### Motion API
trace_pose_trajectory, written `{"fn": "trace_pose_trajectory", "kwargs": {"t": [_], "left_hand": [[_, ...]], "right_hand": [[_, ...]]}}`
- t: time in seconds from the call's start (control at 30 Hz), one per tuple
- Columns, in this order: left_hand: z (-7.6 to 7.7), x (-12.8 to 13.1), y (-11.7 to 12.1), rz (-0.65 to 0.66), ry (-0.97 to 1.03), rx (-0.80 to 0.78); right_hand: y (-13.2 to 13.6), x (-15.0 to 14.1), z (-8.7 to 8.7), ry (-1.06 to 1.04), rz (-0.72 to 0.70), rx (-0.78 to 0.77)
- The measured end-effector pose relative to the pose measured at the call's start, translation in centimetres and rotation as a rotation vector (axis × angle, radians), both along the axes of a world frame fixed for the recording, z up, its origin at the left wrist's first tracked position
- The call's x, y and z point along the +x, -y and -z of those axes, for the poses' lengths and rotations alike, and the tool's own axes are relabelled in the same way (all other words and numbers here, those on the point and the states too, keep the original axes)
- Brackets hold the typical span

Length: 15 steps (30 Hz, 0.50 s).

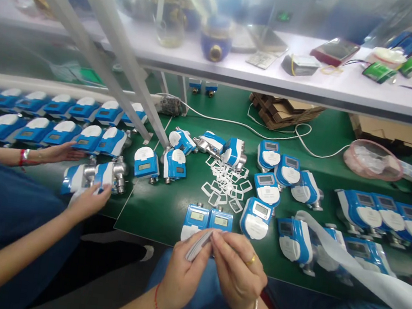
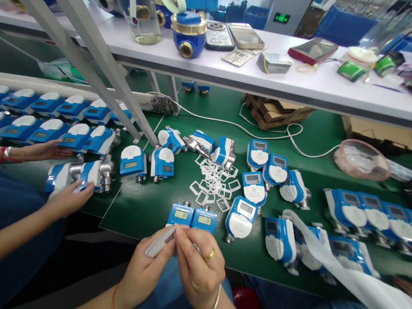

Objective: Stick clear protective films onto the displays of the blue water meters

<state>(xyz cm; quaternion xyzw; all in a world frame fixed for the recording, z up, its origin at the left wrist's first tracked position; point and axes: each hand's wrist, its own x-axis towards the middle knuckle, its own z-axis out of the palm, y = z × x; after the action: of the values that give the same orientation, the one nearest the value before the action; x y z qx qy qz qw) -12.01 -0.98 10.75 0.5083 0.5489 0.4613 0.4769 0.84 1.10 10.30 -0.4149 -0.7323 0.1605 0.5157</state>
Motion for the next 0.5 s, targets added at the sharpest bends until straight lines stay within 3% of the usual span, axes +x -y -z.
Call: {"fn": "trace_pose_trajectory", "kwargs": {"t": [0.2, 0.5], "left_hand": [[0.0, -0.4, 0.0, 0.023, -0.057, 0.038], [-0.2, -0.2, -0.1, -0.005, -0.088, 0.034]], "right_hand": [[-0.3, -0.5, -0.2, -0.021, 0.066, -0.065], [0.3, -0.3, 1.0, 0.09, 0.09, 0.033]]}}
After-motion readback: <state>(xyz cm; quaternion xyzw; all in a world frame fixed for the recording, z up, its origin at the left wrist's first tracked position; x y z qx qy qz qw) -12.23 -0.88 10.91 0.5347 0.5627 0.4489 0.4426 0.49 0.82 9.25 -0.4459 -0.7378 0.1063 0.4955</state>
